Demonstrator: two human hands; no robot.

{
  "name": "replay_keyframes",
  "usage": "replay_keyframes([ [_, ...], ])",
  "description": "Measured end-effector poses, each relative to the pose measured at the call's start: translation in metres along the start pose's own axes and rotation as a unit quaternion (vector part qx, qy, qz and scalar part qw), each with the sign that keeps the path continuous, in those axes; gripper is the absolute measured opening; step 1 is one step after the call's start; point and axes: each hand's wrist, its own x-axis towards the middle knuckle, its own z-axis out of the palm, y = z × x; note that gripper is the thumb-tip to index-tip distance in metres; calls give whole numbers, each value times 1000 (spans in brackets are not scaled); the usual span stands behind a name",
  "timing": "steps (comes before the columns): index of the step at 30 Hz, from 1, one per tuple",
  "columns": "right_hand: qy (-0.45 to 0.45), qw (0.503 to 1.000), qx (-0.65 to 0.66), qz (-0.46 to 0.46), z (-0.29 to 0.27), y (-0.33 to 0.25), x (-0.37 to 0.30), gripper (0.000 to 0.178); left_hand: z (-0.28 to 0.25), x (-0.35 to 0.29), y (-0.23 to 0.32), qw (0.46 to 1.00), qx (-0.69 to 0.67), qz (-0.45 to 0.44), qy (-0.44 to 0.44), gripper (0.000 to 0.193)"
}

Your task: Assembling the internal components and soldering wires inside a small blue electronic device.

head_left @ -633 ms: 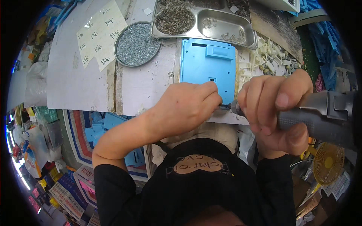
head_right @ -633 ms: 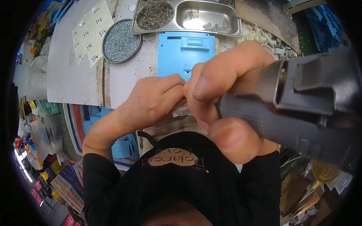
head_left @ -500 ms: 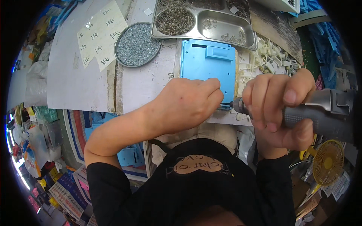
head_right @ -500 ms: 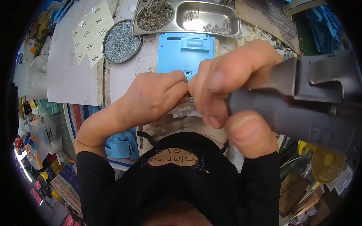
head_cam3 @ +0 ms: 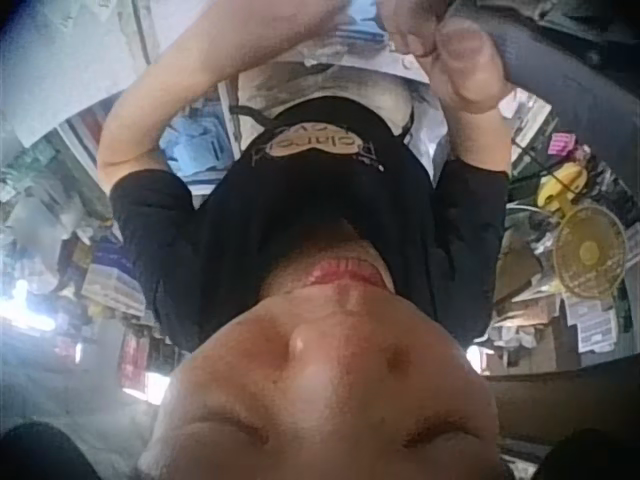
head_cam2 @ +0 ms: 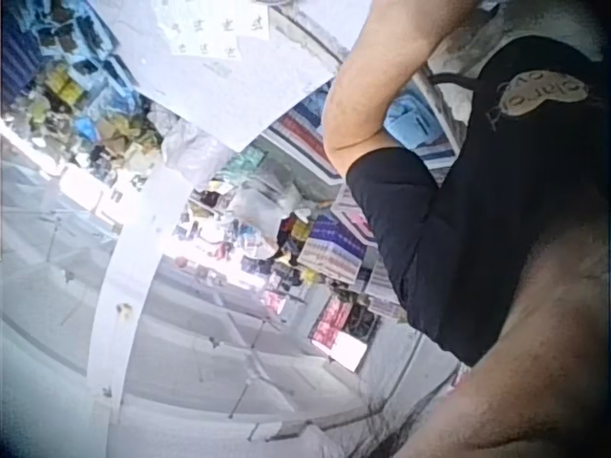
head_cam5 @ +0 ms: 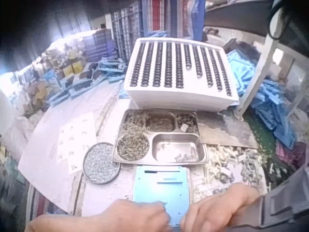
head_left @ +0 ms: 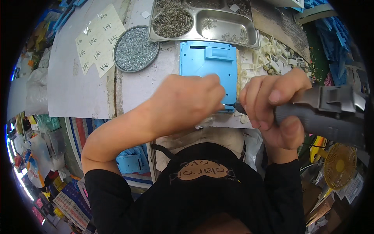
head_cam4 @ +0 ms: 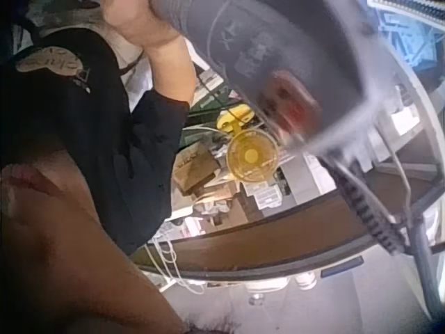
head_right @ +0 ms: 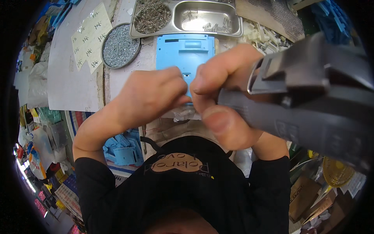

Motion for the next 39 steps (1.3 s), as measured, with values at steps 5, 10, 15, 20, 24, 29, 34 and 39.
replay_keyframes([
  [5,-38,998,30,-45,-27,13,-26,37,11,-21,-13,994,-75,-71,39,20],
  [10,32,999,-8,-13,-15,19,-35,36,25,-22,-15,978,-195,-71,20,21],
  [15,14,997,-62,-46,-13,36,-36,31,39,-22,-14,990,-110,-2,89,21],
  [20,-90,983,-89,-135,-18,40,-27,19,54,-36,-15,992,-76,-19,100,18],
  [24,-72,992,7,-104,-26,30,-11,22,57,-38,-18,992,-74,-16,106,16],
  [29,-95,985,-67,-124,-22,44,6,18,54,-37,-19,989,-100,-16,106,12],
  [34,-110,986,-78,-93,-21,45,11,20,55,-40,-22,988,-117,-16,103,9],
  [39,-78,989,-77,-101,-42,42,44,27,53,-39,-21,986,-135,-21,99,10],
])
